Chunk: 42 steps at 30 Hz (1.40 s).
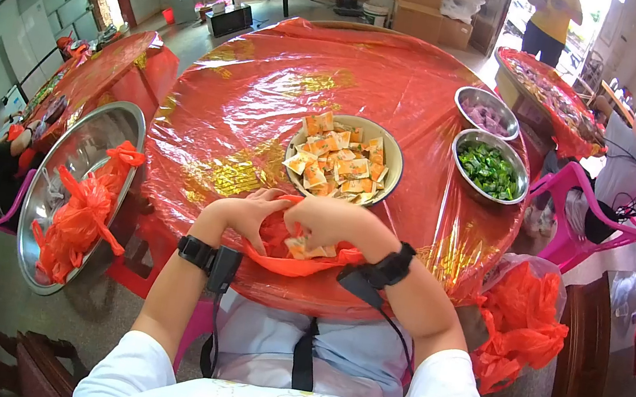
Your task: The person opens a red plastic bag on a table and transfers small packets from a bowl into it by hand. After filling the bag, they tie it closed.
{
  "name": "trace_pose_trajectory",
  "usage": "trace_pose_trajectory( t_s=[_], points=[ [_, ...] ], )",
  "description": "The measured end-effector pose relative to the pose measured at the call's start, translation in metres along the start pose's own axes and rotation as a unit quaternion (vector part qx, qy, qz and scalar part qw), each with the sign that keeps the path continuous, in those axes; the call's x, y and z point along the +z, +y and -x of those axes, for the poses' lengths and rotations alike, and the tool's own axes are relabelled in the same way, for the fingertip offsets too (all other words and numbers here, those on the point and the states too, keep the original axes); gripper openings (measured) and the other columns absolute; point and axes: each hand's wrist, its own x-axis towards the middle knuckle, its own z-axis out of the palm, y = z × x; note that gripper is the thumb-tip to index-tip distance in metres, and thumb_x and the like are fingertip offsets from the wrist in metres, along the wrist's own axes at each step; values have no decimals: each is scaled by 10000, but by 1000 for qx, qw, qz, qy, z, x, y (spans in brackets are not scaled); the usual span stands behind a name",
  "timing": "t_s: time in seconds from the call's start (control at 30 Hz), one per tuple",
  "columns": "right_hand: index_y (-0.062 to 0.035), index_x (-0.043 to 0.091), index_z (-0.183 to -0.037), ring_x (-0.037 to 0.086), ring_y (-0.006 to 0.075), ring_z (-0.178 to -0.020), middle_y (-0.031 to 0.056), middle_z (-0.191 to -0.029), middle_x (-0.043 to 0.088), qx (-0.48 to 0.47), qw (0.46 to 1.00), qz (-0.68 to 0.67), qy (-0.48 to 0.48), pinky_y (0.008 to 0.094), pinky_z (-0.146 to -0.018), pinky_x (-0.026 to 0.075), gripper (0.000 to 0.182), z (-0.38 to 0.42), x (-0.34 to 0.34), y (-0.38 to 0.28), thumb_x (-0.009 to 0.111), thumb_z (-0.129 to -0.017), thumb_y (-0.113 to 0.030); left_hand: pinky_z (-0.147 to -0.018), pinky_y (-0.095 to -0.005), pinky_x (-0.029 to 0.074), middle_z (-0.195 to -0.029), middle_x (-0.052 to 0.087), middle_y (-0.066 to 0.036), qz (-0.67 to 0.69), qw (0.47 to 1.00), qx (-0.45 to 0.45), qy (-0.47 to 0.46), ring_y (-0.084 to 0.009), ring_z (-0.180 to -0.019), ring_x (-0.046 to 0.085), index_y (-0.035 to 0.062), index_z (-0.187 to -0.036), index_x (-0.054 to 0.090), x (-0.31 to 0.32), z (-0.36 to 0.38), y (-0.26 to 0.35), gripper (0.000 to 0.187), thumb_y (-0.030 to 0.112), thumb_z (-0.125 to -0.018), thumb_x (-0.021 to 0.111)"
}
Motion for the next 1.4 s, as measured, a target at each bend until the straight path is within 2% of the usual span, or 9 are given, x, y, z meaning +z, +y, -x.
trace_pose_trajectory(
  t_s=[0.1,0.47,0.53,0.7,0.77,0.87,0.9,0.97,1.4],
  points=[
    [-11,578,-873,655,205,-587,96,-737,638,153,976,-59,-146,315,-522,512,197,-9,9,0,644,-688,-31,-1085,-430,275,-1426,235,-194,-16,1000,-3,3,-401,-1319,232,175,-1435,237,1,-1,-1,1209,306,-419,880],
    [-32,572,-857,655,234,-610,115,-713,638,117,988,2,-101,342,-555,515,219,-6,6,1,687,-688,-109,-1086,-421,274,-1425,237,-186,-6,1000,0,4,-388,-1315,237,188,-1437,234,0,0,0,1200,260,-419,866],
    [-67,610,-817,621,286,-778,94,-775,632,114,991,49,-47,401,-640,475,320,-5,1,3,769,-615,-257,-1088,-424,269,-1430,230,-189,-4,1000,-1,2,-390,-1320,229,191,-1438,235,-2,1,2,1202,281,-422,870],
    [-53,606,-801,615,293,-738,100,-734,624,79,993,14,85,410,-658,476,284,-6,-8,24,726,-664,-270,-1094,-434,254,-1447,205,-201,4,1000,-18,-5,-401,-1335,199,181,-1437,244,0,1,2,1202,368,-434,879],
    [-74,613,-881,609,293,-842,118,-866,628,196,936,72,283,409,-728,483,307,-12,-4,44,714,-691,-293,-1098,-440,243,-1456,192,-211,2,1000,-19,-3,-406,-1349,173,159,-1434,255,0,0,2,1196,424,-447,876],
    [-110,596,-1048,571,302,-997,146,-1080,577,171,860,184,445,408,-812,480,385,-8,2,63,703,-713,-267,-1106,-438,228,-1460,186,-218,8,1000,-23,-10,-405,-1359,156,148,-1435,259,-3,1,6,1182,458,-466,862],
    [-110,596,-1048,571,302,-997,146,-1080,577,172,859,184,445,408,-812,480,385,-6,5,69,703,-713,-267,-1106,-438,228,-1460,186,-218,7,1000,-22,-10,-405,-1359,156,148,-1435,259,-3,1,6,1182,458,-466,862],
    [-137,536,-1187,528,315,-1072,160,-1193,497,280,929,135,200,407,-871,468,498,-4,11,78,694,-721,-214,-1111,-437,215,-1469,171,-219,18,999,-31,-9,-399,-1369,138,155,-1440,254,-2,1,6,1175,492,-482,847],
    [-70,589,-1068,602,334,-953,195,-1035,581,284,923,160,203,408,-778,509,355,-5,11,82,630,-717,-39,-1103,-443,226,-1465,185,-211,11,999,-41,-14,-391,-1359,163,227,-1441,245,-5,4,11,1147,491,-494,835]
  ],
)
